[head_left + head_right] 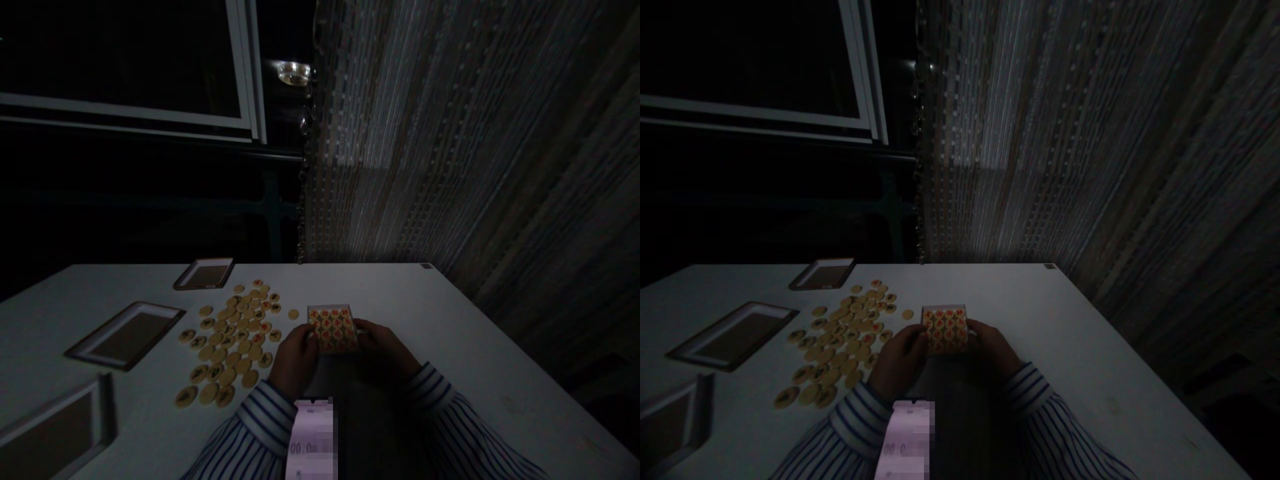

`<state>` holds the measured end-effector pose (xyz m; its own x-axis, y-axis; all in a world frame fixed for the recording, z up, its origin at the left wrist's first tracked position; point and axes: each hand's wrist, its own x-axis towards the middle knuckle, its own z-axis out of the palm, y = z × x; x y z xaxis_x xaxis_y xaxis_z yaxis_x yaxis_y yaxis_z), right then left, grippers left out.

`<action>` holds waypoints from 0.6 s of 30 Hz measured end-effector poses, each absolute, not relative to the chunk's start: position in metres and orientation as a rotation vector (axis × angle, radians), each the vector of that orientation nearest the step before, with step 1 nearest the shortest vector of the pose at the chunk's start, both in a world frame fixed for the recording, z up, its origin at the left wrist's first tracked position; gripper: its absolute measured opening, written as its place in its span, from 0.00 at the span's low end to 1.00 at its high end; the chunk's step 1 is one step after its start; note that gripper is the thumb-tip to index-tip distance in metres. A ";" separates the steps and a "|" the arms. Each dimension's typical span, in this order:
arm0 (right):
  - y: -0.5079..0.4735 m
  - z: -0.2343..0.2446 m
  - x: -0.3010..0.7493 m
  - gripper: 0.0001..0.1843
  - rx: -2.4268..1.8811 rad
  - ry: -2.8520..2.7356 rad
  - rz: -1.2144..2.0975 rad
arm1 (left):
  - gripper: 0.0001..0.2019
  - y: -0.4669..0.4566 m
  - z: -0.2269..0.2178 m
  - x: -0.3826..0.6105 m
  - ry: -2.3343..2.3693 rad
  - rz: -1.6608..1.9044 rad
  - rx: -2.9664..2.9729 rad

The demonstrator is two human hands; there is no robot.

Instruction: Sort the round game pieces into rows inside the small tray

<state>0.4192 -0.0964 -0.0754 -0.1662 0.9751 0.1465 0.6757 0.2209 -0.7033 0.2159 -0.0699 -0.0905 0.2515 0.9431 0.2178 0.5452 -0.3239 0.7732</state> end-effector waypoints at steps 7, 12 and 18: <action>-0.094 -0.079 0.419 0.24 -1.523 -1.914 0.648 | 0.14 -0.068 -0.096 0.216 1.298 0.995 1.952; -0.094 -0.078 0.417 0.23 -1.541 -1.902 0.633 | 0.13 -0.067 -0.097 0.217 1.304 1.011 1.950; -0.093 -0.088 0.422 0.21 -1.755 -1.751 0.365 | 0.13 -0.069 -0.096 0.216 1.336 1.068 2.022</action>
